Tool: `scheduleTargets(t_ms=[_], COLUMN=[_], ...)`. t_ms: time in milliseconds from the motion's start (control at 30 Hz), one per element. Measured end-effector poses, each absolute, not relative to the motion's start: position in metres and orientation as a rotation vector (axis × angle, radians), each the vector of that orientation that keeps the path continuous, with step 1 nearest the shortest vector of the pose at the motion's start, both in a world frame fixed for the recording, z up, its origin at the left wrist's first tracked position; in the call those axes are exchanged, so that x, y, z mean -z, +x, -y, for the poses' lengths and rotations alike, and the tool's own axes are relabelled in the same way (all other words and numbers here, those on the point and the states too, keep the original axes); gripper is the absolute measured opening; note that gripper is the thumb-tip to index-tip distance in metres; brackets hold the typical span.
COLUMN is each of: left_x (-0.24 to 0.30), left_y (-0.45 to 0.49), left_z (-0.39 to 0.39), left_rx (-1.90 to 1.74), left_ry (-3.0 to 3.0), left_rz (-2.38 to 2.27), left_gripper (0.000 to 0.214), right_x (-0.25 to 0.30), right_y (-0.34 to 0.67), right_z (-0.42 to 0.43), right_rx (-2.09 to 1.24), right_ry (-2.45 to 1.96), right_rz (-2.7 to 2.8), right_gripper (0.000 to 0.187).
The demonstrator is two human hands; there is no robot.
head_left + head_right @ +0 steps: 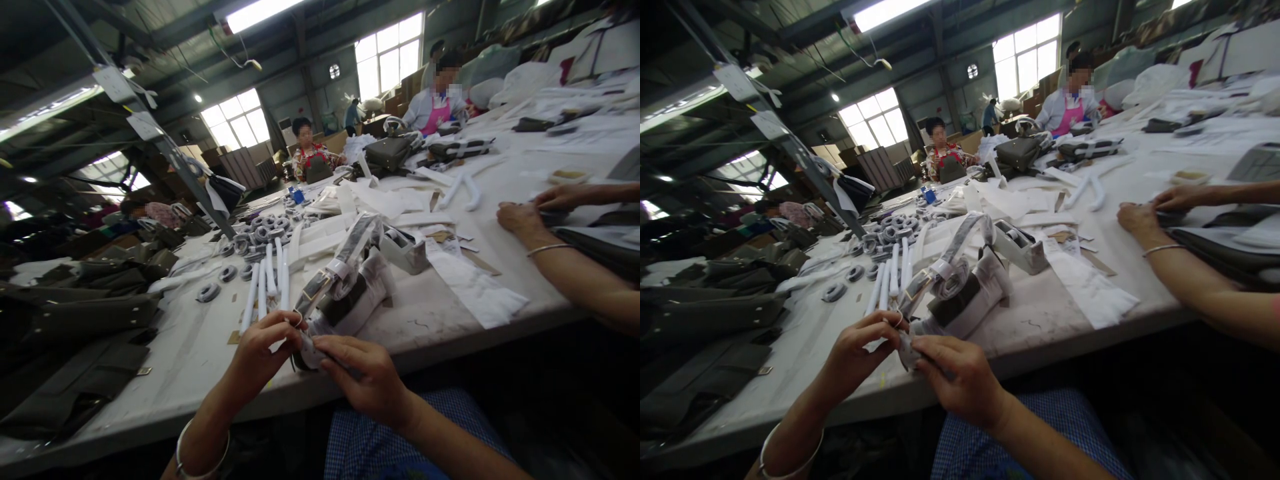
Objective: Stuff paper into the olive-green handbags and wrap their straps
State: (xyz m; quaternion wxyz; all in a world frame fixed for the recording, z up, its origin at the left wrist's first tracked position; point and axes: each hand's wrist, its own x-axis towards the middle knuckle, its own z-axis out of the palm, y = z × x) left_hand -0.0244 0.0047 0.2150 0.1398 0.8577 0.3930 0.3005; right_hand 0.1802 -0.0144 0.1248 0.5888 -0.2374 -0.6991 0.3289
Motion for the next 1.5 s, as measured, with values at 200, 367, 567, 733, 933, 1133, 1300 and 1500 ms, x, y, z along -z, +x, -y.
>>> scheduleTargets(t_ms=[200,367,567,733,933,1133,1300,1500], left_x=[-0.201,-0.191,-0.19,-0.189,-0.189,-0.192,-0.191,-0.19], left_y=[-0.024,-0.027,-0.027,-0.029,-0.03,-0.03,-0.029,-0.027], left_z=[-0.005,-0.006,-0.007,-0.006,-0.006,-0.002,-0.004,-0.003], left_rx=[-1.019,-1.031,-0.904,-0.872,-0.883,-0.855,-0.836,-0.797], left_ry=[2.587,2.652,2.729,2.781,2.811,2.834,2.926,2.945], left_rz=[-1.206,-1.198,-1.209,-1.197,-1.199,-1.207,-1.218,-1.226], left_gripper=[0.026,0.04,0.054,0.056,0.047,0.057,0.048,0.057], right_x=[-0.131,-0.133,-0.128,-0.123,-0.124,-0.125,-0.128,-0.131], right_y=[0.173,0.169,0.164,0.164,0.168,0.174,0.176,0.173], right_z=[0.015,0.012,0.009,0.007,0.006,0.003,0.006,0.007], right_rx=[-1.202,-1.507,-1.662,-1.72,-1.671,-1.556,-1.622,-1.745], right_ry=[-0.756,-0.749,-0.647,-0.675,-0.671,-0.82,-0.781,-0.706], right_rz=[1.278,0.947,0.694,0.638,0.803,0.858,0.915,0.696], right_gripper=[0.019,0.029,0.038,0.046,0.045,0.037,0.038,0.038])
